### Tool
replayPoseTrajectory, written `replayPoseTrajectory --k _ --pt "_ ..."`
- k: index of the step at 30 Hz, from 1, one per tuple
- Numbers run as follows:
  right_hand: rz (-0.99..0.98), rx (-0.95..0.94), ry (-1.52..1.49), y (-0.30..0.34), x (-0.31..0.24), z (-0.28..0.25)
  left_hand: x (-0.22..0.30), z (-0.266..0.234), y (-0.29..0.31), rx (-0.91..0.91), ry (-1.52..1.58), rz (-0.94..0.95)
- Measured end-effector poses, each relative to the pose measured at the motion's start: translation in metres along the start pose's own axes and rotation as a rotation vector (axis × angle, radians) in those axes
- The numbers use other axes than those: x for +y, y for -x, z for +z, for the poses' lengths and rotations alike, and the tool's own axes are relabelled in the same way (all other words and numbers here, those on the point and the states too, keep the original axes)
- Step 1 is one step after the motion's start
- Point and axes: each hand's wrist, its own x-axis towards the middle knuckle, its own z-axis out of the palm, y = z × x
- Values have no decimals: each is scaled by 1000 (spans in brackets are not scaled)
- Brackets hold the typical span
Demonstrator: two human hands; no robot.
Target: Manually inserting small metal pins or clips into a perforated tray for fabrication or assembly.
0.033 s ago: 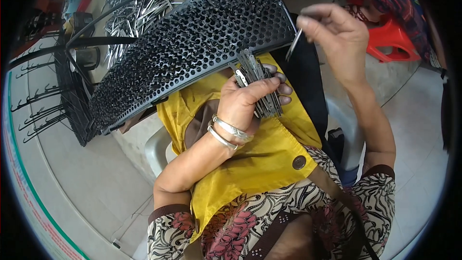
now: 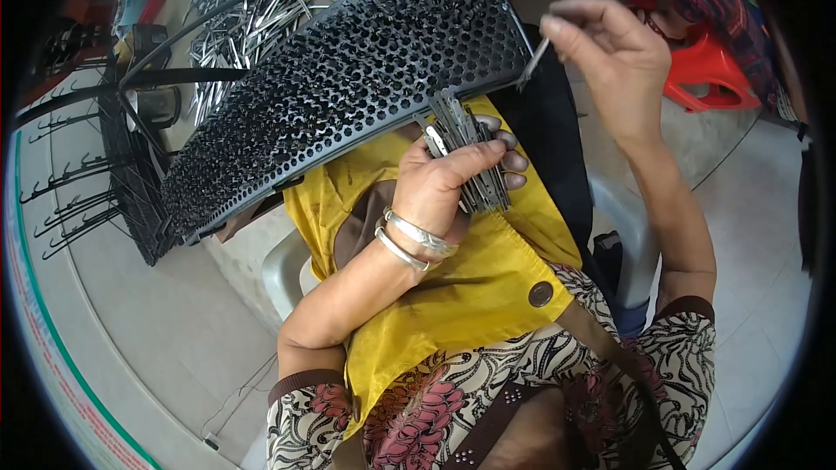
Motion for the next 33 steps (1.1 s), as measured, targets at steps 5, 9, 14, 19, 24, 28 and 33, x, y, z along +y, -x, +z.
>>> replayPoseTrajectory --k 5,9,14,19,24,28,33 --pt "-266 203 -5 -23 8 12 2 6 -1 -18 -28 -12" --pt "-484 229 240 -32 -4 18 0 6 -1 30 -57 -24" --pt "-788 183 372 -38 3 23 -2 4 0 25 -53 -59" --pt "-937 129 469 -41 -1 22 0 3 3 -22 -33 -107" --pt "-968 106 442 -44 19 19 -1 3 3 -108 -25 -255" --pt "-928 -34 516 -37 25 26 1 4 4 -98 -48 -287" --pt "-842 -36 495 -28 25 23 -2 1 1 -132 -5 -244"
